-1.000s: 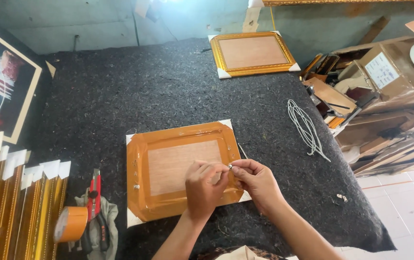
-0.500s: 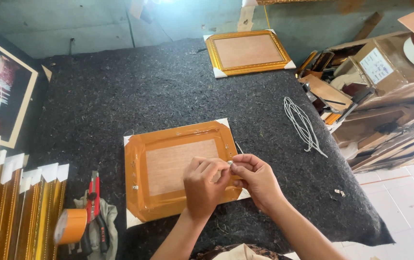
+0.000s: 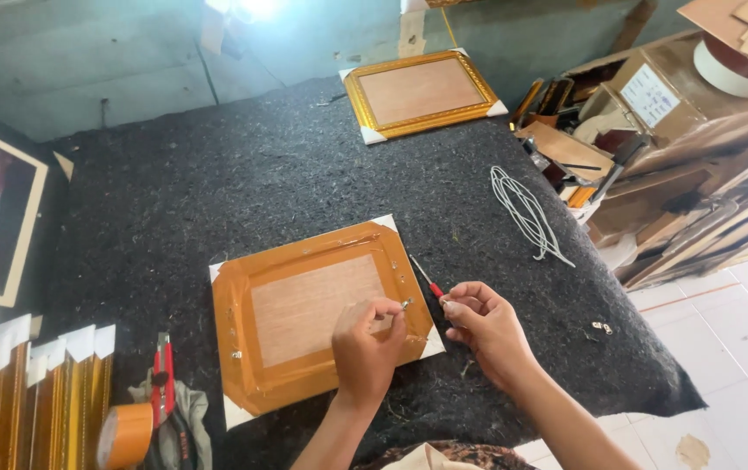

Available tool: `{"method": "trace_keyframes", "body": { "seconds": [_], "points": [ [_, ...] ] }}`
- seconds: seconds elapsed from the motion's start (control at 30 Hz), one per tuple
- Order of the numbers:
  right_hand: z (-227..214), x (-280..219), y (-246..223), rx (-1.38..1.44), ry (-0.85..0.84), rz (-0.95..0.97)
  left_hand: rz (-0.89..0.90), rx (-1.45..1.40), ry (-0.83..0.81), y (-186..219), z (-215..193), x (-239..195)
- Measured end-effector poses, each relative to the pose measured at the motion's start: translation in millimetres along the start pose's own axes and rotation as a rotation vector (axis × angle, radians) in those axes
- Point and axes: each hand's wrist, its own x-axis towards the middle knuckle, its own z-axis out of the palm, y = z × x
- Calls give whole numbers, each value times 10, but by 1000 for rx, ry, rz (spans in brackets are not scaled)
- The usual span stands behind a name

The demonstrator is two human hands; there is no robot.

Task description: Attaching hanging hardware and wire to the back of picture frames using a screwdriver

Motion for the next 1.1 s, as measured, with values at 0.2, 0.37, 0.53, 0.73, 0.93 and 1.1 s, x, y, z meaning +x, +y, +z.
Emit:
{"method": "trace_keyframes", "body": {
  "seconds": [0.2,0.37,0.53,0.73,0.93,1.1],
  "points": [
    [-452,-134,-100,0,234,29,-289,-61,-254,-1,153,-182],
    [-1115,-171,22,-38,437,-32,-220,-56,-371,140,284,-237],
    [-1427,-362,-267,-261,653,-21,-163,-81,-420,209,528,-316],
    [-1968,-307,-127,-917,609,-239,-91,-118,-458,413,806,-353],
    [-2091,-231,-106,-995,463,-305,-172,-119,-545,598,1035,-349],
    [-2150,-224,-144,-863,425,-246,-199,-115,-553,644,1155,-379]
  ]
}}
